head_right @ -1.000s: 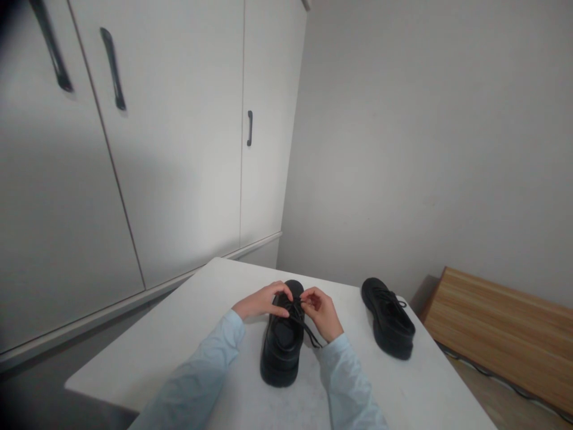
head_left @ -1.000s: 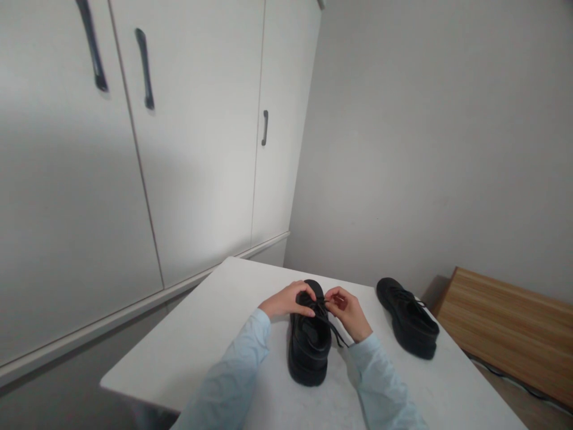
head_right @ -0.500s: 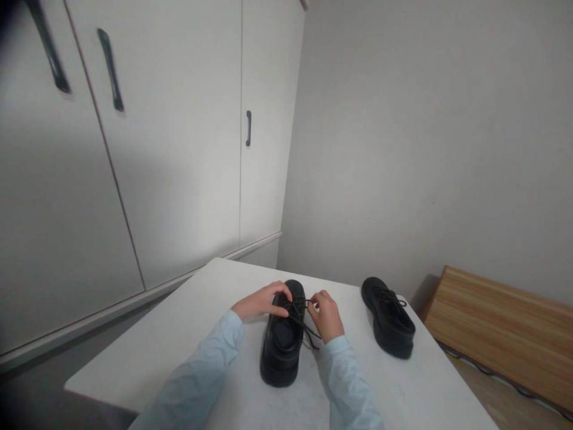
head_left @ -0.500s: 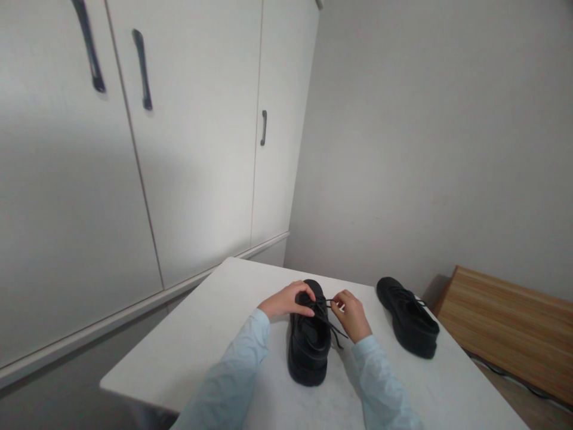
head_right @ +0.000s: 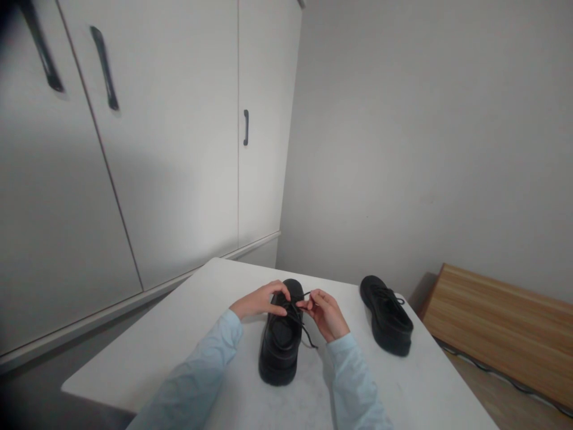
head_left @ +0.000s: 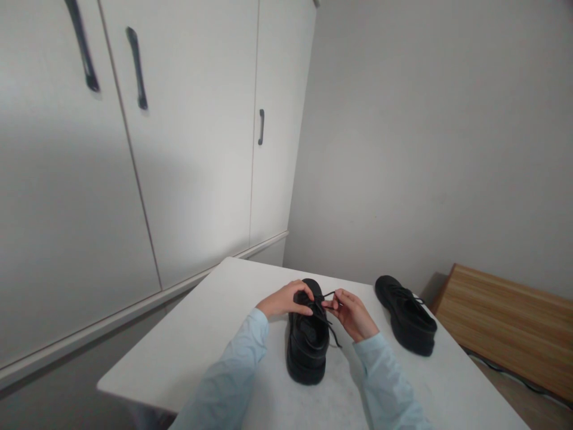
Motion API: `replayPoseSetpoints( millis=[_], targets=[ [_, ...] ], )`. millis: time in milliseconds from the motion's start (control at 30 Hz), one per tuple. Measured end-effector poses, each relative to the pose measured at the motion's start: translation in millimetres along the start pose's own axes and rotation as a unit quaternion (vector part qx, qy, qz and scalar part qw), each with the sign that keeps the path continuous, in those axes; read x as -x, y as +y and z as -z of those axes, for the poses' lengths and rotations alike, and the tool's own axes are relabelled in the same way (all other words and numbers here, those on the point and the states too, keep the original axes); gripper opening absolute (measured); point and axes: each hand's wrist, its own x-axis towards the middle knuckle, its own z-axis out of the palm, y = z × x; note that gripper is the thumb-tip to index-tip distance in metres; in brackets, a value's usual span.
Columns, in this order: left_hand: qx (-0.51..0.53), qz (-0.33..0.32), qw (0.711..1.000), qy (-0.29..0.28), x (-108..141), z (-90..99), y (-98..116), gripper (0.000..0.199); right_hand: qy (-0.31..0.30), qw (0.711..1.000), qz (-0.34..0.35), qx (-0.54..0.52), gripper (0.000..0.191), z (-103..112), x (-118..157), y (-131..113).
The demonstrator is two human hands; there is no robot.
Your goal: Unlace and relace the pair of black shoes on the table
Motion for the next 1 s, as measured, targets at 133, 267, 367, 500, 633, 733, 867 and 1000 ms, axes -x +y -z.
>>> replayPoseSetpoints(
  millis=[133,267,367,500,633,733,867,1000],
  targets=[
    [0.007,0.005,1.000,0.000,0,-0.3,0,0.037,0.029,0.998,0.033,0.042,0.032,3,-2,2],
    [0.011,0.010,1.000,0.001,1,-1.0,-2,0.038,0.044,0.986,0.081,0.139,0.030,13,-6,4],
    [0.013,0.007,1.000,0.003,1,-1.4,-3,0.038,0.034,0.967,0.110,0.228,0.027,19,-8,3],
    [0.011,0.007,1.000,0.002,1,-1.5,-3,0.038,0.035,0.917,0.157,0.364,0.018,22,-9,3],
    [0.015,0.004,1.000,0.003,1,-1.3,-3,0.038,0.035,0.880,0.189,0.435,0.009,19,-9,7],
    [0.013,0.003,1.000,0.003,1,-1.3,-3,0.038,0.035,0.874,0.202,0.441,0.004,15,-9,8],
    [0.014,0.002,1.000,0.001,1,-1.7,-3,0.037,0.051,0.865,0.243,0.436,0.004,9,-7,5],
    [0.015,0.003,1.000,0.001,0,-2.4,-4,0.037,0.049,0.861,0.264,0.432,0.007,6,-5,5]
  ],
)
